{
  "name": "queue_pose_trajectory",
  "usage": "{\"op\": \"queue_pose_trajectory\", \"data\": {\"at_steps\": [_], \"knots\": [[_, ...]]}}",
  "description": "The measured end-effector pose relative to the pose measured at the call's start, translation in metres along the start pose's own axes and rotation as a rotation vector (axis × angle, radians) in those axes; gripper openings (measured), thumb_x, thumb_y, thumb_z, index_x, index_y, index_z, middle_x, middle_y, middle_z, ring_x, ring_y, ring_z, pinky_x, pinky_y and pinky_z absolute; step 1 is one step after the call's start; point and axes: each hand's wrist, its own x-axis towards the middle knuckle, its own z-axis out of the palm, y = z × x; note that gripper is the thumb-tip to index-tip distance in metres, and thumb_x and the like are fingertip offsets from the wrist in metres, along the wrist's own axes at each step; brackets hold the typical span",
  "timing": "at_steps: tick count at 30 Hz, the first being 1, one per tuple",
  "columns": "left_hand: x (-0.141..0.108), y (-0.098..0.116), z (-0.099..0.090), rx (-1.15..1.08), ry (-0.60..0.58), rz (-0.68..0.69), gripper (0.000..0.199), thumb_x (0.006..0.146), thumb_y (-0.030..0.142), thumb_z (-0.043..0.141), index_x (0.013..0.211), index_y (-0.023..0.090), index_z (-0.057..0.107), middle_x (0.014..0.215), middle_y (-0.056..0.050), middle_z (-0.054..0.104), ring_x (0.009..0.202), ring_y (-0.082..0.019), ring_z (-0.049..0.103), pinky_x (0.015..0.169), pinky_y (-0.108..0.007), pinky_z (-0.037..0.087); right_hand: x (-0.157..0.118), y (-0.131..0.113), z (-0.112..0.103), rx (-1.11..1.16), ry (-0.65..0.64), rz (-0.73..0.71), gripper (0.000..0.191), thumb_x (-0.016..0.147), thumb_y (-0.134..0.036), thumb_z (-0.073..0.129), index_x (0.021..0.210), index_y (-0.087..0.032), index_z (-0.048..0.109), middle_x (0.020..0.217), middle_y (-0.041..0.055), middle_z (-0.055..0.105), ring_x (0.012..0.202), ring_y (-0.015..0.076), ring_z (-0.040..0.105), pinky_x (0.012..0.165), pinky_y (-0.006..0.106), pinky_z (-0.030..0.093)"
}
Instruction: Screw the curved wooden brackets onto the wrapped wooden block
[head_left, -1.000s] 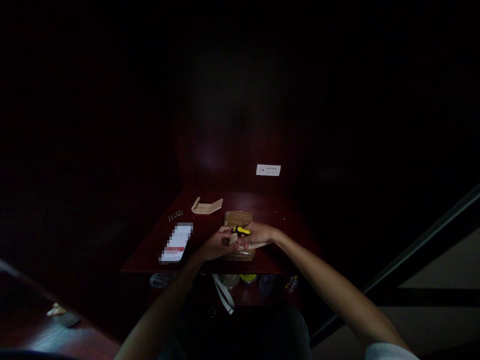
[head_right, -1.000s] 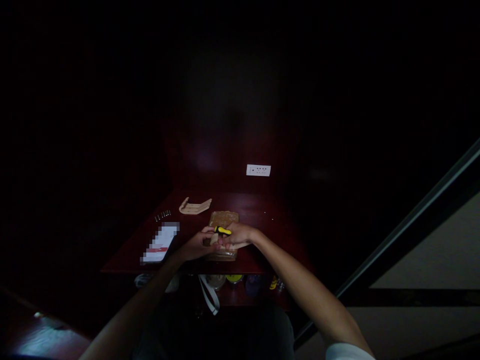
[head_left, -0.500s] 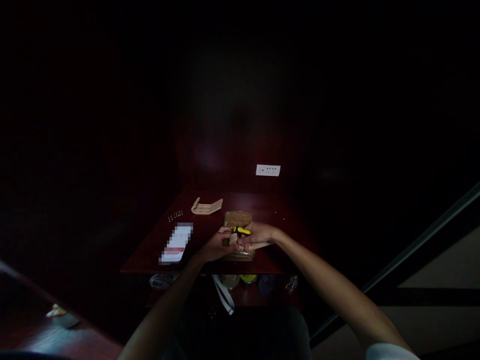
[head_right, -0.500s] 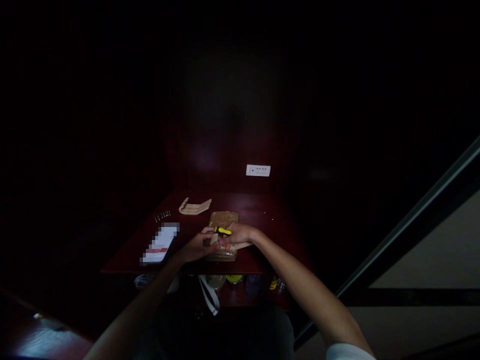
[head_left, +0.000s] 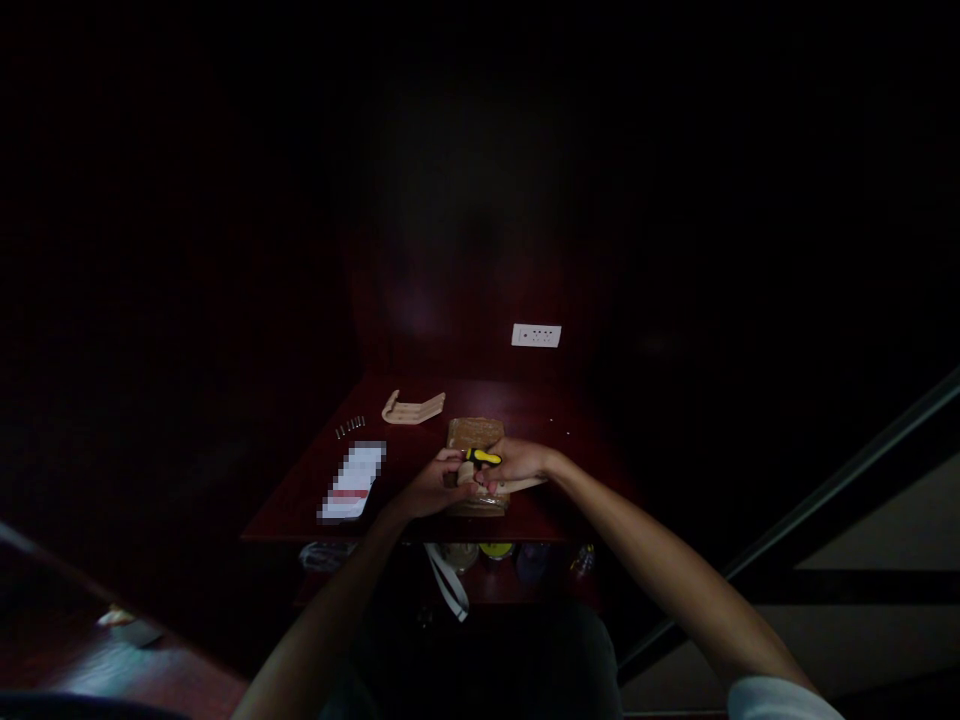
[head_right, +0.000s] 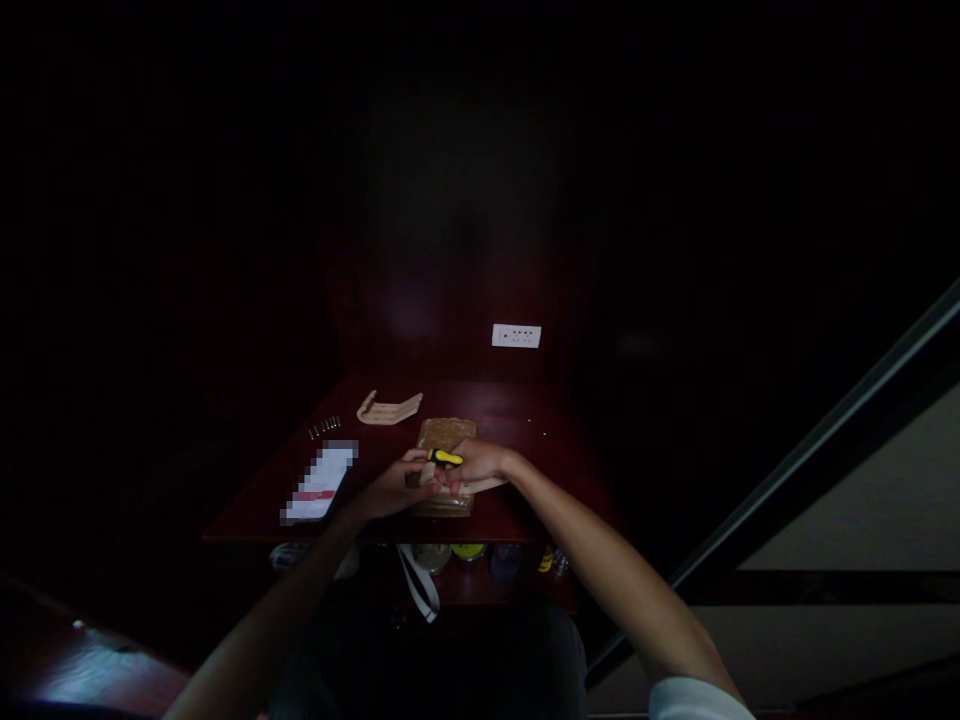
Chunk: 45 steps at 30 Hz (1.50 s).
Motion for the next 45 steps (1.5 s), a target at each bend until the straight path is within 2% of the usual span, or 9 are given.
{"op": "queue_pose_trajectory", "data": {"at_steps": [5,12,20,31,40,45], "knots": [[-0.001,-0.002,0.001,0.027,0.023,-0.013,0.032,0.076,0.044,0.066,0.096,0.02,0.071,0.118,-0.008,0.05,0.114,-0.024,0.048,0.1,-0.035,0.038,0.001,0.0,-0.001,-0.019,-0.006,0.011,0.02,0.074,-0.03,0.063,0.084,-0.012,0.064,0.076,0.0021,0.067,0.07,0.0142,0.062,0.063,0.022,0.045],[-0.001,-0.003,0.003,0.02,0.044,-0.011,0.029,0.076,0.041,0.066,0.095,0.019,0.071,0.117,-0.008,0.048,0.114,-0.024,0.047,0.099,-0.033,0.038,-0.001,-0.008,0.0,0.095,-0.037,0.015,0.015,0.073,-0.027,0.063,0.078,-0.013,0.061,0.07,0.0,0.064,0.065,0.0128,0.061,0.061,0.022,0.046],[-0.001,-0.005,0.003,0.021,0.036,0.014,0.031,0.079,0.044,0.062,0.097,0.02,0.071,0.118,-0.008,0.05,0.116,-0.024,0.046,0.102,-0.033,0.035,-0.001,-0.007,-0.003,-0.012,-0.035,0.084,0.012,0.073,-0.02,0.058,0.08,-0.012,0.063,0.07,-0.0003,0.065,0.064,0.0118,0.06,0.06,0.02,0.044],[0.001,-0.012,0.006,0.037,0.078,-0.003,0.031,0.077,0.044,0.064,0.093,0.018,0.071,0.119,-0.01,0.05,0.116,-0.026,0.046,0.1,-0.035,0.037,0.0,-0.002,-0.001,-0.025,-0.028,-0.014,0.014,0.075,-0.026,0.059,0.079,-0.013,0.063,0.069,-0.0002,0.063,0.064,0.0119,0.057,0.061,0.021,0.043],[0.0,-0.006,0.009,0.037,0.119,-0.002,0.027,0.077,0.041,0.065,0.091,0.019,0.072,0.115,-0.009,0.049,0.113,-0.022,0.049,0.099,-0.033,0.038,0.0,-0.002,-0.001,0.051,-0.024,0.015,0.016,0.072,-0.028,0.063,0.078,-0.013,0.062,0.068,0.0,0.063,0.063,0.0126,0.058,0.062,0.023,0.044],[0.0,-0.004,0.009,0.043,0.119,-0.019,0.03,0.076,0.043,0.066,0.092,0.019,0.072,0.115,-0.01,0.049,0.112,-0.023,0.049,0.099,-0.033,0.038,-0.001,-0.003,-0.001,0.015,-0.026,0.015,0.017,0.073,-0.03,0.063,0.077,-0.013,0.063,0.07,0.0007,0.064,0.064,0.0129,0.059,0.062,0.023,0.044]]}}
